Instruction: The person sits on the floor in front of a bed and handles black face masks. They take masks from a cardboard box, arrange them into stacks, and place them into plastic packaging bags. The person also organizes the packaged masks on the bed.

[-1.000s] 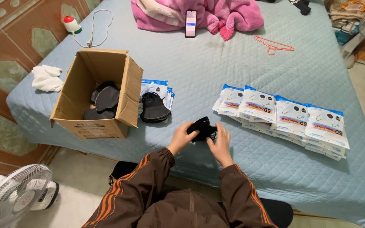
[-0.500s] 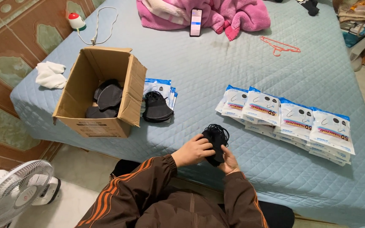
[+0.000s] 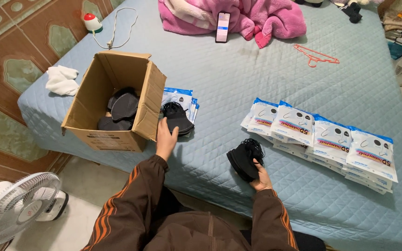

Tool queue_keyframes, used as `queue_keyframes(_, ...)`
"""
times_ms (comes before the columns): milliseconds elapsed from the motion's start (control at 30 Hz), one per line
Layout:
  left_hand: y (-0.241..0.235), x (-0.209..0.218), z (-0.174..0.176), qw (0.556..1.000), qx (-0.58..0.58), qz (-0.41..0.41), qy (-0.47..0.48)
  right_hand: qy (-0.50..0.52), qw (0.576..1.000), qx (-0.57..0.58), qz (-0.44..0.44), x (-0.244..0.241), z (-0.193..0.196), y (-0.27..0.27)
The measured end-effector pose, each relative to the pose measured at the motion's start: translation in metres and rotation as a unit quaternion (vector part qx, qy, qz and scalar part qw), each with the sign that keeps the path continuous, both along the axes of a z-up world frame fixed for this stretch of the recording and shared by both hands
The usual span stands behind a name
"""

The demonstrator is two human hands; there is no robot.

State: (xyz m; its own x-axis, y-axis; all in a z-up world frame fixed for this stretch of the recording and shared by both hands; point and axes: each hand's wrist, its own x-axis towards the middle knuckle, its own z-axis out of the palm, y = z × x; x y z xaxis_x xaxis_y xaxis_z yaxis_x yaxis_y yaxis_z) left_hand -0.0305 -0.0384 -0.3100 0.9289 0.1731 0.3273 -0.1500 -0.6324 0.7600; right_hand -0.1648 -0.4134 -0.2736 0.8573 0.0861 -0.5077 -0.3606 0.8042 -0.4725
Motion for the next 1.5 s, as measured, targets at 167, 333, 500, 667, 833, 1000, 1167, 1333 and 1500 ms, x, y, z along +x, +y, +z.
queue_keyframes(167, 0.03, 0.045, -0.036, 0.988, -0.02, 0.072, 0.139, -0.007, 1.0, -0.007, -0.023, -0.013, 0.046, 0.021)
queue_keyframes(333, 0.014, 0.039, 0.016, 0.967, -0.107, 0.058, 0.223, -0.003, 1.0, -0.012, -0.011, -0.014, 0.042, 0.019)
queue_keyframes(500, 0.018, 0.035, 0.014, 0.956, -0.1, 0.06, 0.268, 0.001, 1.0, -0.016, 0.003, 0.001, -0.019, -0.01)
queue_keyframes(667, 0.008, 0.032, 0.005, 0.946, -0.121, 0.019, 0.301, 0.008, 1.0, -0.018, 0.001, 0.005, -0.042, -0.019)
queue_keyframes(833, -0.002, 0.005, 0.043, 0.944, -0.148, -0.012, 0.294, 0.02, 1.0, -0.009, 0.001, 0.005, -0.029, -0.014)
queue_keyframes(1000, -0.014, -0.02, 0.085, 0.929, -0.151, -0.145, 0.305, 0.032, 0.999, 0.001, 0.003, 0.007, -0.031, -0.011)
queue_keyframes(1167, -0.027, 0.011, 0.052, 0.889, -0.082, -0.236, 0.385, 0.012, 0.997, 0.058, 0.043, 0.012, -0.02, -0.015)
queue_keyframes(1333, -0.029, 0.036, 0.039, 0.868, -0.004, -0.248, 0.43, -0.014, 0.996, 0.064, 0.065, 0.002, 0.01, -0.009)
queue_keyframes(1500, -0.022, 0.046, 0.023, 0.907, -0.015, -0.208, 0.366, 0.014, 0.994, 0.074, 0.075, 0.003, 0.016, -0.009)
